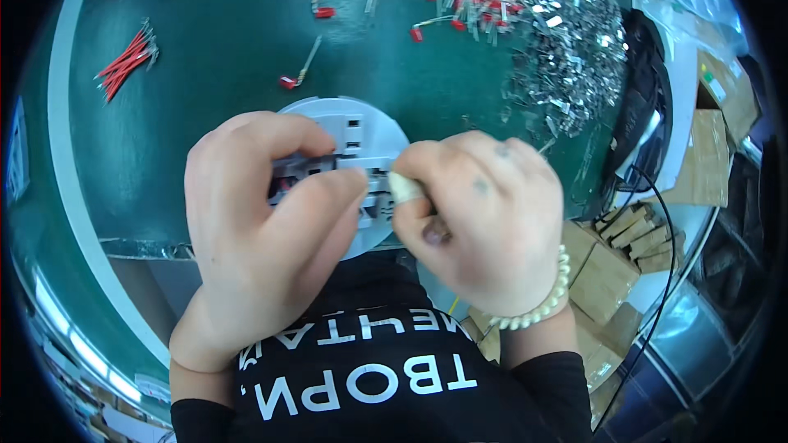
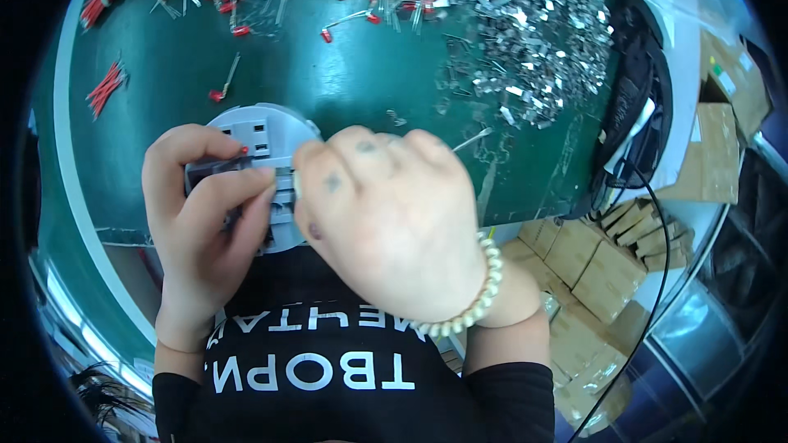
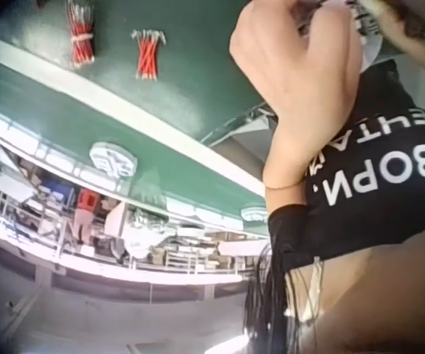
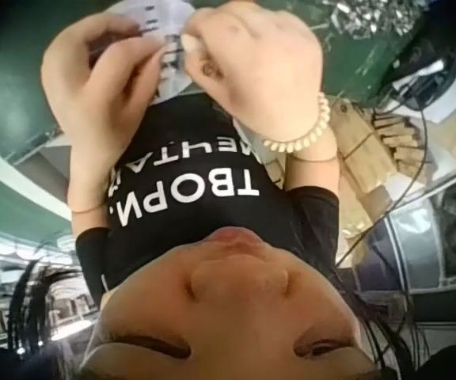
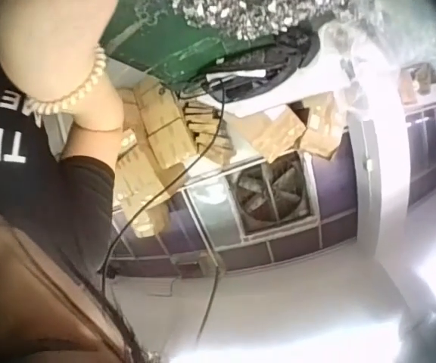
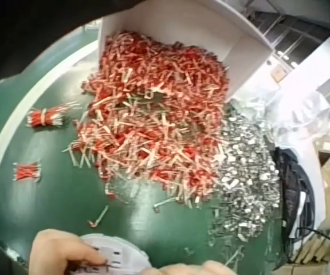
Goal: The person is assembling small electronic components by inserting red pins into a circular plastic mounting plate on a factory workbench.
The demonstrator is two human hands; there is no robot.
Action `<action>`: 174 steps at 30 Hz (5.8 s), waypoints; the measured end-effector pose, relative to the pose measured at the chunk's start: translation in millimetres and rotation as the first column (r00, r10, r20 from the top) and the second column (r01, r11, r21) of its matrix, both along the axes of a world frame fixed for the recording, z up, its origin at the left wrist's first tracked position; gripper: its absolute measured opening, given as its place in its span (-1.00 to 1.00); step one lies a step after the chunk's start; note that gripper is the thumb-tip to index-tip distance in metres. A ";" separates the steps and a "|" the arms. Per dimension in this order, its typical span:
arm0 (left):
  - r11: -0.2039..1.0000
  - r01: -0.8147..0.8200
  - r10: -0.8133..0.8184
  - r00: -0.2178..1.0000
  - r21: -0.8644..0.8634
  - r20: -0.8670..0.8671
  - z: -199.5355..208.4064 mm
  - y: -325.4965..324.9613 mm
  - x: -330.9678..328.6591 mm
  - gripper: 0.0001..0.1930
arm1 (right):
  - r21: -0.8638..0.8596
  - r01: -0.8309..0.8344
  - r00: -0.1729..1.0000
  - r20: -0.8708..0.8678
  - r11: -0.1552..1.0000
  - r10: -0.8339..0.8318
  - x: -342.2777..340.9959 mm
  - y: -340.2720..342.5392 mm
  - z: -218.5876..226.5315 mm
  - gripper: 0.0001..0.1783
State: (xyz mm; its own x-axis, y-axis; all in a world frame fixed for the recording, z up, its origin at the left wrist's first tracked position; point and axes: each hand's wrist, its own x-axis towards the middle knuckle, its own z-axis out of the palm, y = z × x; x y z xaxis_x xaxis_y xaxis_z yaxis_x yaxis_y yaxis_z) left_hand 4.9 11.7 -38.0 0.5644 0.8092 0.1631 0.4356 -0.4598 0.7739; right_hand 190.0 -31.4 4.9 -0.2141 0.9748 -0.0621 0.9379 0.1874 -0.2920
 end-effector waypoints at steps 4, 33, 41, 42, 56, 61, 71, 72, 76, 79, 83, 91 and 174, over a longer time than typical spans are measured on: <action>0.998 -0.055 0.055 0.998 -0.003 0.009 -3.7 -5.7 0.5 -0.74 | -0.033 0.014 0.985 0.173 0.999 -0.008 -16.0 -20.4 15.2 -0.68; 0.997 -0.026 0.027 1.000 0.076 -0.012 -8.3 -6.6 0.9 -0.66 | -0.086 0.227 0.863 -0.444 0.970 -0.242 9.4 -28.0 -15.9 -0.70; 0.994 -0.049 0.049 0.999 0.097 0.002 -11.3 -8.5 3.2 -0.67 | 0.012 0.307 0.841 -0.471 0.952 -0.265 2.9 -30.7 -23.5 -0.74; 0.994 -0.056 0.056 0.998 0.099 0.003 -11.5 -8.8 3.3 -0.67 | 0.014 0.295 0.849 -0.463 0.955 -0.256 2.5 -30.9 -23.5 -0.73; 0.990 -0.094 0.092 0.995 0.104 0.030 -14.8 -11.1 4.2 -0.69 | 0.119 0.235 0.883 -0.441 0.965 -0.161 -2.2 -30.3 -27.7 -0.71; 0.991 -0.093 0.089 0.995 0.099 0.043 -14.5 -11.6 5.9 -0.69 | 0.067 -0.053 0.982 -0.178 0.996 0.064 4.1 0.9 6.9 -0.72; 0.988 -0.116 0.107 0.991 0.105 0.083 -21.8 -14.3 5.7 -0.70 | -0.136 -0.171 0.980 -0.130 0.976 0.153 10.3 20.0 12.7 -0.76; 0.987 -0.119 0.109 0.990 0.112 0.092 -21.9 -13.6 5.8 -0.70 | -0.095 -0.114 0.971 -0.223 0.989 0.090 13.4 16.5 10.3 -0.76; 0.989 -0.100 0.089 0.991 0.106 0.103 -22.6 -12.1 3.5 -0.70 | -0.116 0.009 0.976 -0.217 0.993 -0.034 8.7 7.5 11.7 -0.72; 0.993 -0.088 0.081 0.993 0.083 0.086 -21.7 -11.6 2.4 -0.70 | -0.110 -0.008 0.976 -0.216 0.994 -0.016 11.8 5.0 9.2 -0.70; 0.992 -0.092 0.083 0.992 0.088 0.095 -21.7 -10.9 3.4 -0.69 | -0.087 -0.066 0.980 -0.195 0.994 0.048 7.8 10.1 8.1 -0.70; 0.992 -0.094 0.090 0.995 0.083 0.049 -18.3 -10.5 4.0 -0.68 | -0.059 -0.166 0.983 -0.095 0.984 0.160 12.2 7.9 11.6 -0.65; 0.938 0.186 -0.123 0.967 0.292 -0.221 23.2 70.8 -11.9 -0.67 | 0.109 0.335 0.321 -0.947 0.936 -0.005 26.1 -32.9 0.0 -0.48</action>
